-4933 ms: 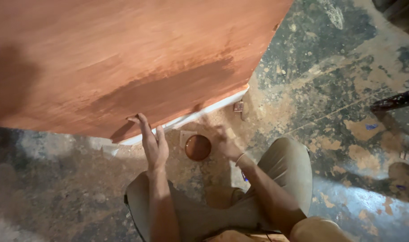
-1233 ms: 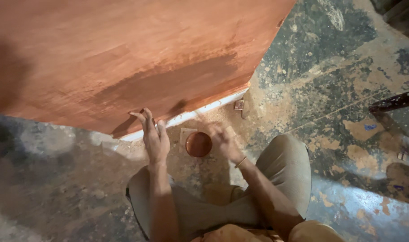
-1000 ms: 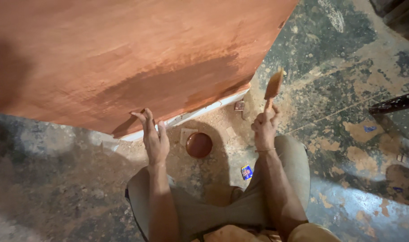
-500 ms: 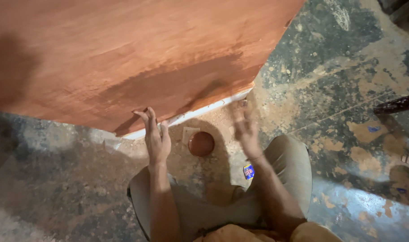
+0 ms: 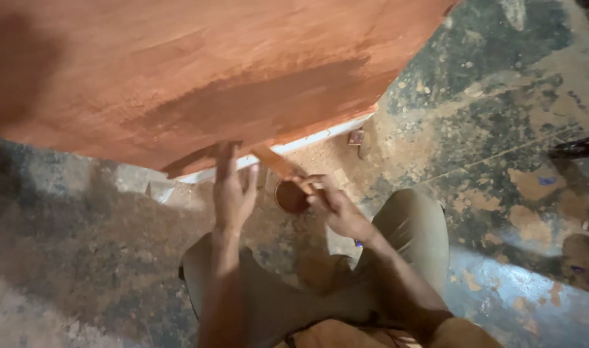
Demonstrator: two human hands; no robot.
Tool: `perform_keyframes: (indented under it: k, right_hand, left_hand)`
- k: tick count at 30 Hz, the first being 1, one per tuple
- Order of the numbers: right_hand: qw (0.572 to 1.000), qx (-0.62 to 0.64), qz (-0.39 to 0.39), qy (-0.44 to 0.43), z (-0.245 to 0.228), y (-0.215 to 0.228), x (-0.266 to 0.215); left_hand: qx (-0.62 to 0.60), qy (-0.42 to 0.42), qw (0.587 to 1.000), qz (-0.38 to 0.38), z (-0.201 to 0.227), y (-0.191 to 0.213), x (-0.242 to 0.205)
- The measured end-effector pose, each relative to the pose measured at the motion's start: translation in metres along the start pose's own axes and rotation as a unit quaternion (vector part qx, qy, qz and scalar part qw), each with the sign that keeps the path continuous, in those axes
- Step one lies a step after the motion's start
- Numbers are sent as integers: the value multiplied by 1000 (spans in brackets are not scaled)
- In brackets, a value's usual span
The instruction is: The person paints the lower edge of a large wooden board with a reddish-brown finish using a paintbrush. They repeatedly dip the brush into a small container and apply the finish along the bottom edge.
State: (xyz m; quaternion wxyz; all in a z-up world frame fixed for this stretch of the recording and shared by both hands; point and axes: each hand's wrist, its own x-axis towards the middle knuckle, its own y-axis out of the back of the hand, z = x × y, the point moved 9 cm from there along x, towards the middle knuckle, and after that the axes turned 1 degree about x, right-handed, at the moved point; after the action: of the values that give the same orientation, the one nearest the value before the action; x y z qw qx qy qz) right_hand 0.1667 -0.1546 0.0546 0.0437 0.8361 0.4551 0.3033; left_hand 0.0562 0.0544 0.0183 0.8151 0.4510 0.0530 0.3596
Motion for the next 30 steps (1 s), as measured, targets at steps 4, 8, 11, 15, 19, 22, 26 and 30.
perform_keyframes:
  k: [4,8,11,15,19,22,26,30]
  right_hand:
    - [944,-250,-123,-178,13,60,-18]
    - [930,-296,-218,0,18,87,-4]
    - [939,-174,-252,156,23,52,-1]
    - [841,-272,-452,-119,113,-27,-31]
    - [800,-341,-467,-159,149,-59,-42]
    - [812,-317,-460,-169,162,-71,-53]
    - [873,-250,-395,-140,161,-59,-62]
    - [931,-155,-315,-103,154,-9,-72]
  left_hand:
    - [28,-8,966,-256,-22,-54,-9]
    - [100,31,889,-446,-84,-123,-33]
    - [119,-30,882,-455,-107,-168,-36]
    - [109,1,862,-494,-142,-212,-61]
    - [-23,46,872,-487,-153,-226,-70]
    - [-91,73,869,-481,-148,-231,-78]
    - [-123,22,907,-402,-138,-225,-73]
    - [-118,48,913,-388,-146,-236,-76]
